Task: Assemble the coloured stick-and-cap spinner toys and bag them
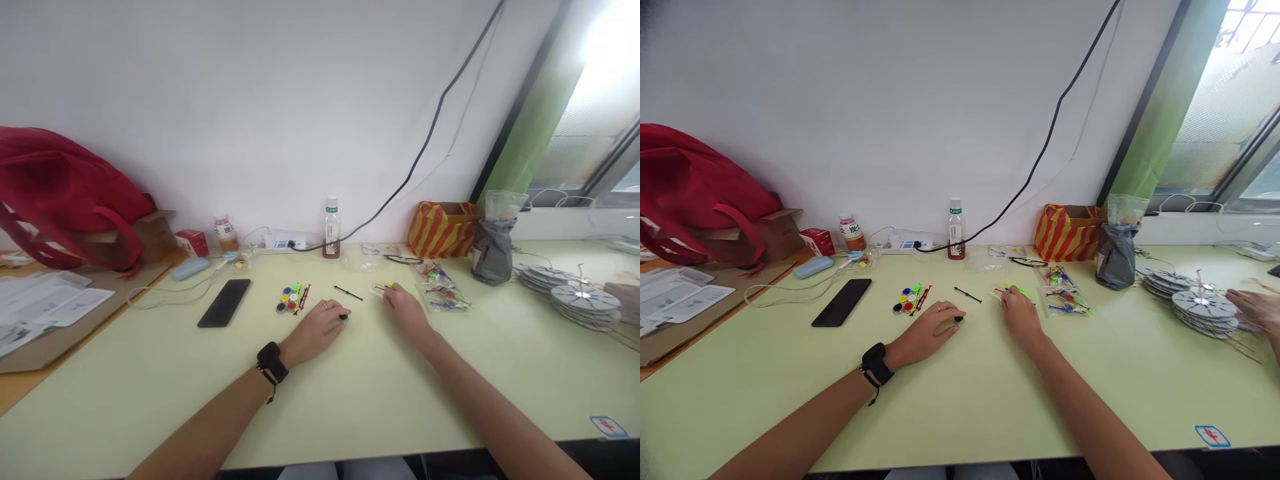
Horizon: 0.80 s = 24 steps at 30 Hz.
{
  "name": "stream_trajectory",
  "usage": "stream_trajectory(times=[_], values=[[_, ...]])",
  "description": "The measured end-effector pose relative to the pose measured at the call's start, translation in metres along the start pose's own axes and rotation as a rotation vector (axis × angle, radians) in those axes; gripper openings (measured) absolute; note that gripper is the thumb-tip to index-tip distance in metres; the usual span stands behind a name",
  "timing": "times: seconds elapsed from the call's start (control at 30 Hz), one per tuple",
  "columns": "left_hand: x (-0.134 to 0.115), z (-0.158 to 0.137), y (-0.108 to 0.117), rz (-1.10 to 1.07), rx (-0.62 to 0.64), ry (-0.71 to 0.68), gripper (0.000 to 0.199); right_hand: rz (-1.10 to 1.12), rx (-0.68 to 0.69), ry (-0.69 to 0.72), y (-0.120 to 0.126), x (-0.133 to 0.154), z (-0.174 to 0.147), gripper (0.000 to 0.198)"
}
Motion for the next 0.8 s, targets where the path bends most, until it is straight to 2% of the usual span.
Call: stream_trajectory(times=[0.07,0.17,0.23,0.3,0.37,0.5,0.6,0.8], values=[[0.001,-0.001,-0.001,-0.018,-0.025,0.001,0.033,-0.054,-0.055,0.019,-0.001,0.002,-0.001,0.021],[0.008,-0.002,0.001,0.035,-0.100,0.027,0.037,-0.060,-0.144,0.185,-0.001,0.020,-0.007,0.033],[0.011,-0.002,0.002,0.066,-0.112,0.039,0.028,-0.033,-0.149,0.294,-0.002,0.034,-0.012,0.039],[0.013,-0.001,0.001,0.071,-0.097,0.038,0.019,-0.024,-0.129,0.340,-0.003,0.043,-0.016,0.036],[0.011,-0.001,0.001,0.057,-0.093,0.045,0.017,-0.021,-0.101,0.353,-0.002,0.046,-0.017,0.028],[0.005,-0.001,0.001,0.035,-0.089,0.046,0.031,0.058,-0.073,0.335,0.001,0.037,-0.016,0.017],[0.002,0.000,0.000,0.009,-0.056,0.026,0.023,0.111,-0.078,0.329,0.002,0.029,-0.015,0.012],[0.012,0.002,-0.004,-0.287,-0.111,0.190,0.018,0.274,-0.046,0.320,0.002,0.029,-0.015,0.013]])
Point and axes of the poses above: each hand's wrist, its own z-axis towards the middle knuckle, its own y-axis out of the back of the hand, x = y × z, the point moved 4 cm from there along z, towards the middle knuckle
